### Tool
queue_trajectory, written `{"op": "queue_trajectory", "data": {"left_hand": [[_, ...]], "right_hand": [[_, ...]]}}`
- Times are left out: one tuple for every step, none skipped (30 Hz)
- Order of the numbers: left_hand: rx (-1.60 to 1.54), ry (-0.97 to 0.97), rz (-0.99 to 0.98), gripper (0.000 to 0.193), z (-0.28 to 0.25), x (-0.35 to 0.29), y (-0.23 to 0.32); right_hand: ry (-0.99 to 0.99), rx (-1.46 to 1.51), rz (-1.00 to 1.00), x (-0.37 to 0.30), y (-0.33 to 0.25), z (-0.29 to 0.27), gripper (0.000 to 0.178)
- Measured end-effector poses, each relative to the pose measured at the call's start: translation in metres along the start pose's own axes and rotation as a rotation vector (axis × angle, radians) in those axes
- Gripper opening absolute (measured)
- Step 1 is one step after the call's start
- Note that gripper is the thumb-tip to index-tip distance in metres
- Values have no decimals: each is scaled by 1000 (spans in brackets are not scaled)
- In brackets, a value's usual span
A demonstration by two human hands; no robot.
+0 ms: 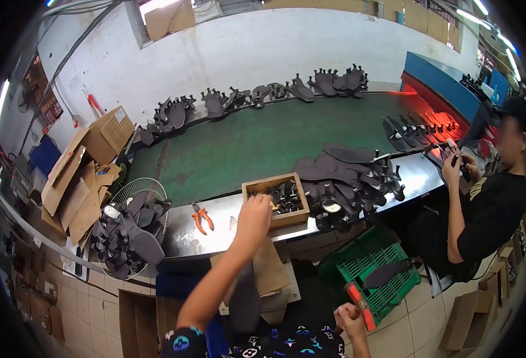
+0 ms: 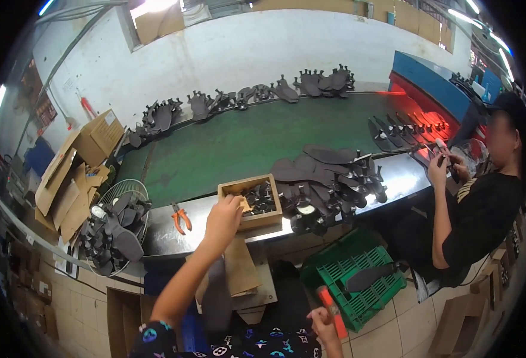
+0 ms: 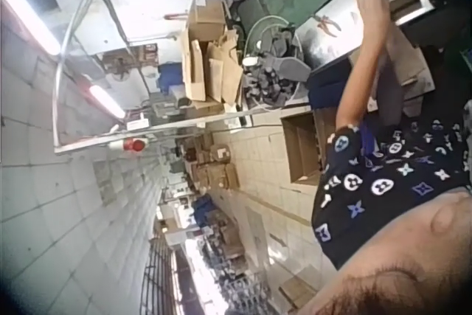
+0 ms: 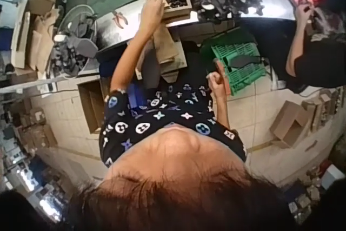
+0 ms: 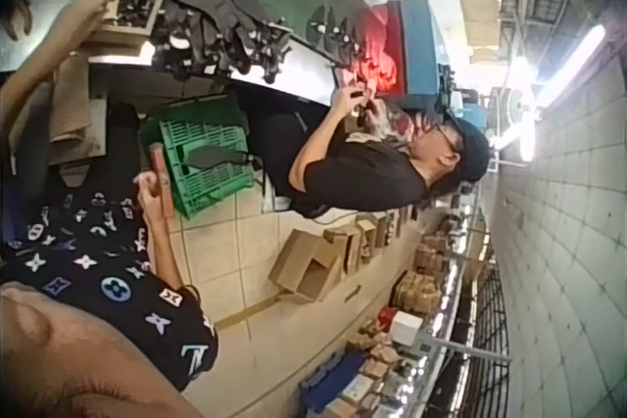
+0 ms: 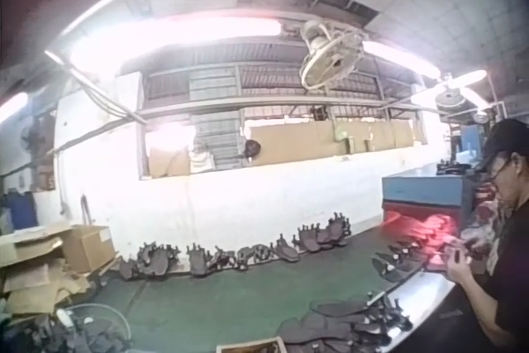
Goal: Hammering and assembling shoe components at a factory workbench.
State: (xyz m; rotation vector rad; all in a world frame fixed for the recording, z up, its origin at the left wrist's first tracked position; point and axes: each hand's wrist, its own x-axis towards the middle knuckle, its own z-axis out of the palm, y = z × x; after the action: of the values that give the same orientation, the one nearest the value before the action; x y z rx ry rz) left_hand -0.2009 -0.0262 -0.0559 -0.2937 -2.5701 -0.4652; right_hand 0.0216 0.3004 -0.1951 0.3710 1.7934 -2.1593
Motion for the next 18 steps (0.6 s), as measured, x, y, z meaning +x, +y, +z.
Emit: {"op": "queue_trajectory", "data": {"left_hand": [[49, -31, 38, 18, 21, 18, -16], [49, -24, 41, 18, 42, 33, -29], [28, -204, 73, 18, 57, 44, -43], [-5, -392, 122, 17, 64, 55, -44], [-6, -391, 138, 17, 70, 56, -44], [11, -375, 172, 17, 73, 53, -44], [24, -363, 210, 17, 73, 53, -39], [24, -364, 222, 17, 73, 54, -36], [-12, -318, 171, 16, 70, 55, -34], [-43, -274, 111, 16, 65, 50, -35], [-72, -148, 170, 16, 58, 46, -38], [-60, -144, 162, 16, 52, 41, -40], [-355, -172, -63, 15, 41, 37, -38], [-652, -194, -291, 15, 29, 32, -32], [-847, -193, -393, 20, 8, 23, -10], [-1008, -176, -463, 22, -15, 12, 12], [-1095, -226, -527, 24, -39, 1, 35], [-1185, -167, -523, 24, -58, -14, 49]], "right_hand": [[26, 75, -75, 8, 3, 7, 22], [25, 74, -83, 16, 0, 10, 22], [81, 0, -113, 24, -5, 14, 23], [160, -68, -143, 30, -7, 18, 23], [199, -225, -261, 35, -10, 21, 26], [172, -272, -339, 36, -15, 24, 26], [148, -217, -359, 39, -17, 29, 25], [121, -163, -379, 41, -21, 34, 25], [127, -157, -383, 45, -28, 35, 25], [71, -57, -285, 47, -42, 40, 21], [9, 40, -190, 50, -56, 44, 19], [-6, 41, -191, 53, -68, 49, 19], [-35, 21, -234, 57, -80, 54, 17], [-62, 0, -276, 60, -96, 60, 15], [-94, 1, -298, 55, -124, 69, 15], [-121, -48, -347, 57, -137, 68, 14], [-125, -85, -424, 56, -154, 73, 13], [-157, -118, -496, 55, -174, 83, 13]]}}
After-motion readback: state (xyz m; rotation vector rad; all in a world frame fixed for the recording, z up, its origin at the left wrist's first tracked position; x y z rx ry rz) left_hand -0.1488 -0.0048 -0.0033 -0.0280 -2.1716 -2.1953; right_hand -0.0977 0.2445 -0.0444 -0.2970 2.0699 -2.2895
